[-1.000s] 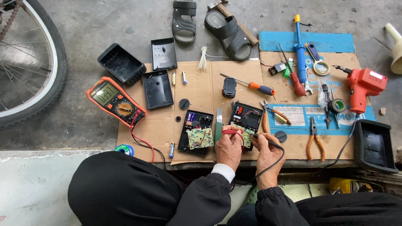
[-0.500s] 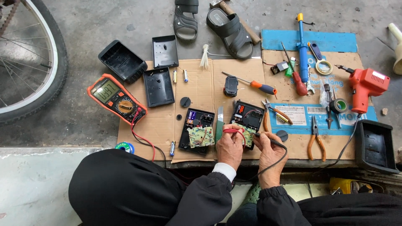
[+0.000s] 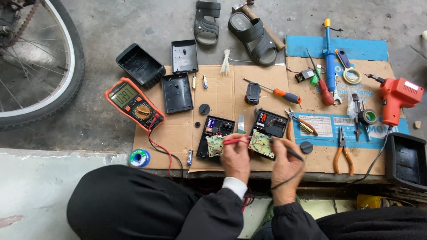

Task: The person sits on the ground and uses a multimeter to test a circuit board. They hold the probes against various points on the board while observing the readings on the multimeter display.

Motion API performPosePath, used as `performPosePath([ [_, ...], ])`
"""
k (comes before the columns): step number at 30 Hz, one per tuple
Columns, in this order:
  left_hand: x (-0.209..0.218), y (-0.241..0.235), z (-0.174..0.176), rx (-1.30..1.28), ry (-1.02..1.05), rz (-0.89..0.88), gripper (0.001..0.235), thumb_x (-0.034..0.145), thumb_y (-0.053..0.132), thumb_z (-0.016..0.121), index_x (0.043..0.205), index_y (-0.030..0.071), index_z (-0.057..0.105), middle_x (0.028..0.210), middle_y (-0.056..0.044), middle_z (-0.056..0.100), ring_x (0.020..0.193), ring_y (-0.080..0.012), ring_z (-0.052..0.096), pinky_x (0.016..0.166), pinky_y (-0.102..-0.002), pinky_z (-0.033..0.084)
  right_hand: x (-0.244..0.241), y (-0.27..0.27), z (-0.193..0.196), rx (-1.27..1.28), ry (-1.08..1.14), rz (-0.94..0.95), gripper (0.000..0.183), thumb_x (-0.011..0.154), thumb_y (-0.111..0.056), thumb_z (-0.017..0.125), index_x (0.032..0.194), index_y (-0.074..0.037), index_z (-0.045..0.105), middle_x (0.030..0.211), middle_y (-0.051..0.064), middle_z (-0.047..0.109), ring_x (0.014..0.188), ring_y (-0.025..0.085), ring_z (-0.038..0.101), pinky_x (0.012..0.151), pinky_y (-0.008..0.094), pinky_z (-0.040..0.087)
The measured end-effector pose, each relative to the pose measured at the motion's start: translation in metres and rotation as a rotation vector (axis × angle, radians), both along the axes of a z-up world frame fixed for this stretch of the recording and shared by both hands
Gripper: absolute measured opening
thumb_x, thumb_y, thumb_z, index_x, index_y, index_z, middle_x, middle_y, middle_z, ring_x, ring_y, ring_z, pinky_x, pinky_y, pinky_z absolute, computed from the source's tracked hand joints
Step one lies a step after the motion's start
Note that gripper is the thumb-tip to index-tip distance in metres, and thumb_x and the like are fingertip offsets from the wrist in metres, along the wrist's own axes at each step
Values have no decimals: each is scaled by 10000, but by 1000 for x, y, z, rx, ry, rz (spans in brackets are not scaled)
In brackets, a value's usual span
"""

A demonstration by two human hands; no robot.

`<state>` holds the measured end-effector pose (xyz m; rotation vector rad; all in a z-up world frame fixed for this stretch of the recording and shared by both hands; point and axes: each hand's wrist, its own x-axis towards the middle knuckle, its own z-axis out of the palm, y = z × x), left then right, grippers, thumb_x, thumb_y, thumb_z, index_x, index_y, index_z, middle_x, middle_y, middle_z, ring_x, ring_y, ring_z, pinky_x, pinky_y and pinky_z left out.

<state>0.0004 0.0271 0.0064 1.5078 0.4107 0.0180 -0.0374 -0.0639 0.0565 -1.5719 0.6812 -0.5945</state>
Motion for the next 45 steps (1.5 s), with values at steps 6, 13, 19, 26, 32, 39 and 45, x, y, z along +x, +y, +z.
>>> performPosePath([
  [6, 3, 49, -31, 148, 70, 210, 133, 1027, 325, 755, 1129, 244, 728, 1074, -84, 886, 1034, -264, 844, 939, -394, 660, 9, 50, -21, 154, 26, 102, 104, 1034, -101, 783, 1117, -45, 810, 1012, 138, 835, 924, 200, 774, 918, 384, 672],
  [13, 0, 58, -33, 154, 80, 169, 138, 1028, 320, 761, 1124, 227, 728, 1075, -86, 883, 1039, -273, 846, 908, -391, 667, 14, 56, -49, 227, 46, 163, 138, 1049, -89, 769, 1133, 14, 807, 1075, 239, 840, 1019, 298, 807, 903, 436, 691],
  [19, -3, 58, -79, 318, 45, 153, 115, 1001, 297, 781, 1094, 253, 731, 1010, -90, 870, 1005, -308, 840, 869, -422, 694, 14, 58, -53, 259, 77, 139, 128, 1037, -76, 783, 1130, 12, 791, 1090, 209, 832, 1035, 261, 792, 904, 408, 698],
  [26, 1, 56, -58, 373, -25, 120, 93, 1008, 257, 768, 1072, 233, 704, 973, -95, 852, 970, -364, 832, 813, -465, 693, 16, 60, -55, 293, 85, 128, 119, 1038, -62, 772, 1123, 17, 798, 1086, 220, 831, 1022, 262, 793, 896, 407, 707],
  [32, -4, 62, -45, 394, -18, 81, 89, 1018, 255, 750, 1087, 234, 697, 978, -100, 856, 977, -371, 829, 825, -479, 692, 16, 62, -49, 300, 83, 114, 121, 1030, -63, 781, 1121, 13, 805, 1081, 222, 834, 1020, 267, 798, 890, 408, 714],
  [39, -6, 70, -24, 262, 97, 31, 100, 1042, 282, 746, 1125, 231, 722, 1076, -97, 883, 1072, -309, 836, 915, -405, 674, 14, 67, -48, 308, 74, 123, 123, 1043, -78, 775, 1128, 2, 815, 1071, 209, 837, 996, 254, 789, 903, 406, 708],
  [45, -2, 71, -31, 211, 128, 26, 102, 1053, 279, 741, 1132, 218, 718, 1084, -99, 888, 1071, -263, 843, 921, -376, 673, 13, 65, -51, 325, 68, 134, 130, 1055, -94, 761, 1142, -13, 814, 1086, 218, 839, 1020, 261, 802, 927, 407, 716],
])
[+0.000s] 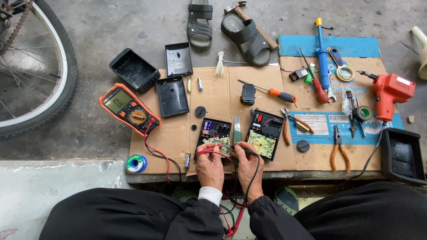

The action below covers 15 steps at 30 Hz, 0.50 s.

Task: The person sits on the ground and uses a multimeter to test a circuit board. They hold the probes against various points on the board while observing the readings on the multimeter display.

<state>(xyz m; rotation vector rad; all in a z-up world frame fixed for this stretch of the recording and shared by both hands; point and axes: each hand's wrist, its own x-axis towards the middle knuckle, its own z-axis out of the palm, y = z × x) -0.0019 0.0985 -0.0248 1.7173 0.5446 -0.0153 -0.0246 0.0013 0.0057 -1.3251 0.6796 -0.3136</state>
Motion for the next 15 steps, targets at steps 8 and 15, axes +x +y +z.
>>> performPosePath([
  [8, 0, 2, -4, -23, 2, 1, 131, 1049, 281, 745, 1153, 203, 726, 1106, -108, 889, 1092, -235, 840, 936, -368, 676, 2, 0, 8, 2, 32, -4, 117, 1050, -115, 774, 1125, -40, 824, 1028, 203, 840, 963, 232, 794, 916, 387, 700],
  [15, 2, 3, -7, 38, -30, -45, 125, 1056, 289, 727, 1147, 205, 709, 1075, -98, 890, 1057, -241, 846, 924, -375, 673, 4, 0, 3, -14, 24, -19, 121, 1035, -110, 790, 1121, -37, 834, 1011, 218, 848, 940, 237, 800, 906, 393, 694],
])
